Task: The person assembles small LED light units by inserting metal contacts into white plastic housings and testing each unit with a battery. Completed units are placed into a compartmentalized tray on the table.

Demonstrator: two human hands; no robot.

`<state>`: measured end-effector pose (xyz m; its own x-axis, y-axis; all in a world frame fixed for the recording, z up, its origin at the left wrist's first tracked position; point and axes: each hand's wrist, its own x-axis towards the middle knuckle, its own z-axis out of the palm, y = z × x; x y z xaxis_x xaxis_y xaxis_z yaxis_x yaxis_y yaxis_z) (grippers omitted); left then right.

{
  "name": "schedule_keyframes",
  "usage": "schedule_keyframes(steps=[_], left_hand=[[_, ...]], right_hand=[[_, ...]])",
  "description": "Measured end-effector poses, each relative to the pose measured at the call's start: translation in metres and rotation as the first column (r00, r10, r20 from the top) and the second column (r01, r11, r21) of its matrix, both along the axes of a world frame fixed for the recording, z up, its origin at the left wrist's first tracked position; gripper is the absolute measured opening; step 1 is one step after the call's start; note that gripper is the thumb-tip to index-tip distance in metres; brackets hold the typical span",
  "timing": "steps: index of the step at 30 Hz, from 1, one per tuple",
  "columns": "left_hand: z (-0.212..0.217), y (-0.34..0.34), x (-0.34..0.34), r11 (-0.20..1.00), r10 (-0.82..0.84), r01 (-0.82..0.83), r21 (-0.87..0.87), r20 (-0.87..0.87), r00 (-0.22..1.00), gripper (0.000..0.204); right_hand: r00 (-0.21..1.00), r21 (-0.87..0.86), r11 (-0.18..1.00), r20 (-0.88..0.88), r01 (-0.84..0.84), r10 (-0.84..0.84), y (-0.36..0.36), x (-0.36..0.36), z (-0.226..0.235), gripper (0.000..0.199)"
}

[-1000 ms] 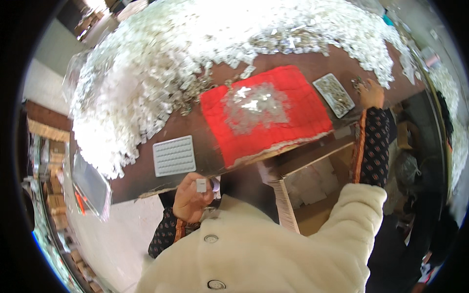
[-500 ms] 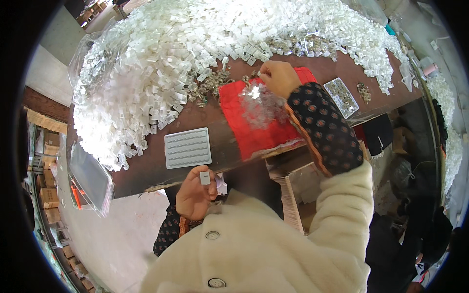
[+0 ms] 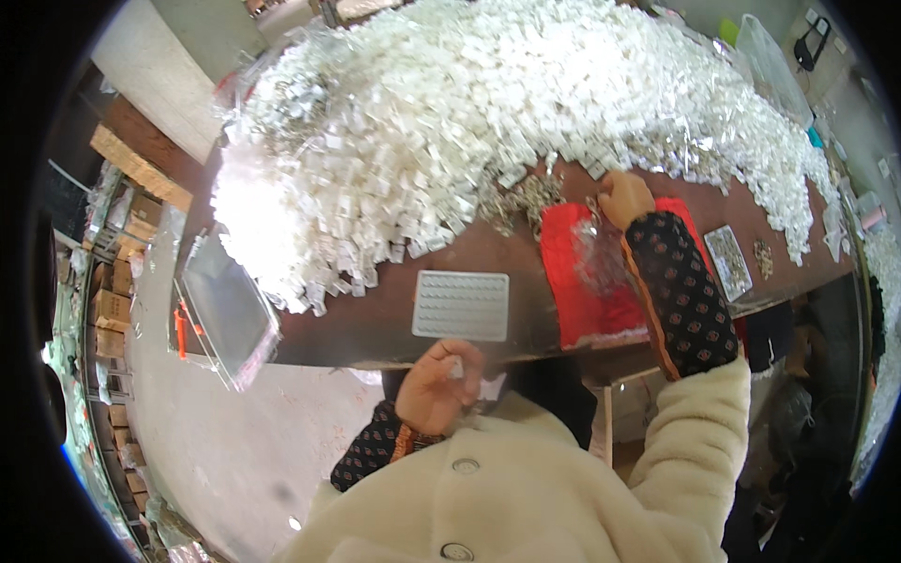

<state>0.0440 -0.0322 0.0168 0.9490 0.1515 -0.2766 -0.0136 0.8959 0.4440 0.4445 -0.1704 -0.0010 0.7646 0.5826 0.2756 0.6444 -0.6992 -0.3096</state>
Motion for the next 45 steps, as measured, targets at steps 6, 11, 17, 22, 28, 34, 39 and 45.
schedule_keyframes(steps=[6, 11, 17, 22, 28, 34, 39, 45], left_hand=[[0.001, -0.003, -0.003, 0.999, -0.050, 0.051, -0.014, 0.044, 0.998, 0.016], [0.004, -0.006, -0.006, 1.000, -0.010, 0.010, 0.015, 0.025, 1.000, 0.015], [0.018, -0.002, 0.002, 0.989, -0.005, 0.016, 0.147, -0.074, 0.997, 0.015], [0.031, -0.004, 0.027, 0.964, -0.030, 0.050, 0.260, -0.081, 0.996, 0.010], [0.040, -0.011, 0.041, 0.949, 0.073, -0.057, 0.310, -0.039, 0.997, 0.019], [0.036, -0.005, 0.029, 0.918, 0.100, -0.082, 0.388, -0.028, 0.995, 0.023], [0.033, -0.008, 0.014, 0.876, 0.158, -0.123, 0.467, -0.035, 0.987, 0.018], [0.028, -0.007, 0.003, 0.814, 0.162, -0.101, 0.572, -0.056, 0.985, 0.015]], right_hand=[[0.997, -0.034, 0.997, -0.019, 0.069, -0.070, -0.001, -0.010, -0.007, 0.023], [0.996, 0.114, 0.993, -0.084, 0.017, -0.007, 0.003, -0.016, 0.018, 0.020], [0.896, 0.595, 0.797, -0.296, -0.099, 0.332, -0.003, -0.035, 0.070, 0.018], [0.834, 0.706, 0.674, -0.224, -0.218, 0.504, 0.009, -0.084, 0.081, 0.019], [0.850, 0.540, 0.757, -0.134, -0.369, 0.510, 0.012, -0.159, 0.097, 0.021], [0.662, 0.472, 0.565, 0.055, -0.677, 0.747, 0.006, -0.235, 0.089, 0.028], [0.699, 0.547, 0.603, -0.044, -0.581, 0.714, 0.002, -0.258, 0.089, 0.031], [0.691, 0.491, 0.598, 0.011, -0.634, 0.723, -0.003, -0.263, 0.084, 0.032]])
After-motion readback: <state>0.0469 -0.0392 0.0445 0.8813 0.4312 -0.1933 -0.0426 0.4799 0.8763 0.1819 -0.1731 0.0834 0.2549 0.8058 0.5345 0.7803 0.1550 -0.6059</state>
